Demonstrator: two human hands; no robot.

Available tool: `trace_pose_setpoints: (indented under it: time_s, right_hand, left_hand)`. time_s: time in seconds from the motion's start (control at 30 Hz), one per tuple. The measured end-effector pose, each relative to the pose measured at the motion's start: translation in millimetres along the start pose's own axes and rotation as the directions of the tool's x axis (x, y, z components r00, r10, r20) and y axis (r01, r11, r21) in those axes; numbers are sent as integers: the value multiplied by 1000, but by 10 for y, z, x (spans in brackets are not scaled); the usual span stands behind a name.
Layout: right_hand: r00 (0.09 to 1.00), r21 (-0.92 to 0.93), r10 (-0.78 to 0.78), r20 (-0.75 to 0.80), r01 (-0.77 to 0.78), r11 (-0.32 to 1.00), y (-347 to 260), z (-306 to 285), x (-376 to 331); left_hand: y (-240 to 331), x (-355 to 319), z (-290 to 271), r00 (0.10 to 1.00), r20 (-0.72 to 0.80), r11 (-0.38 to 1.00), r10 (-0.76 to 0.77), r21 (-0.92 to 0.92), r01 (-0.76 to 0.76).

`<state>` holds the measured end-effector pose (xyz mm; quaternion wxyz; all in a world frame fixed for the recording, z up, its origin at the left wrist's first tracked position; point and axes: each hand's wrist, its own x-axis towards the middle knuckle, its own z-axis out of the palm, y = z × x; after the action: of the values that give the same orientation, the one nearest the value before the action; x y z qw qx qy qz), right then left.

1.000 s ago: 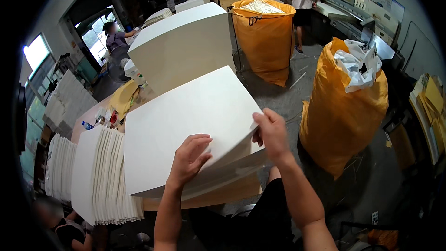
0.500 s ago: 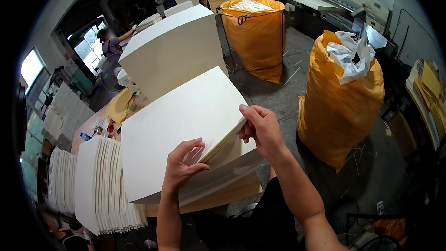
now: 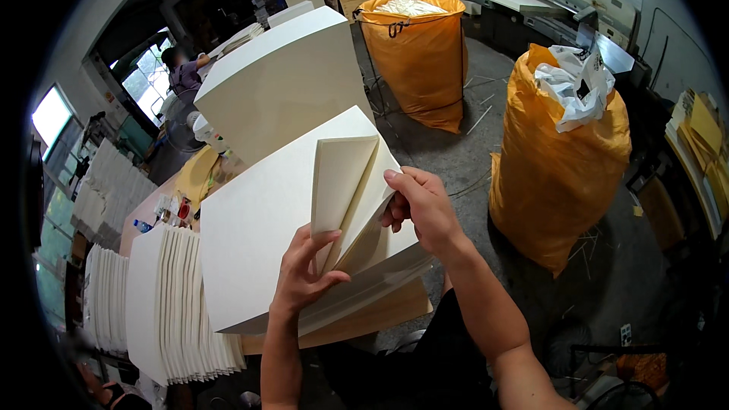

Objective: The person takes sheets of sketch paper from a stack, places them inside printed plastic bags, and seals the bags by hand before setting them aside.

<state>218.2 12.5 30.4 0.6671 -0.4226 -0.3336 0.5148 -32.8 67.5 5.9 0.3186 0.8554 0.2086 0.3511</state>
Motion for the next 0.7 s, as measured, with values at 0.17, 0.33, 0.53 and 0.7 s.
trace_pose_setpoints:
  time_s: [0.17,0.33,0.53,0.7]
  right_hand:
    - [1000,22,1,-10,-1,1000,23,-8,-8]
    - [999,-62,-44,-14,43,997,41,-38,-29]
    - [993,-241,-104,-63,86,967,24,72,-16]
    - [1000,64,3,-19,-2,998,6,26,5]
  left_hand:
    - [-25,-20,-33,998,-6,998,-57,33,58]
    - [-71,-51,-28,995,-24,995,-96,-37,95]
    - [-132,-27,6,996,-71,991,58,128,-48]
    - [22,6,30,999,-32,999,19,39,-17]
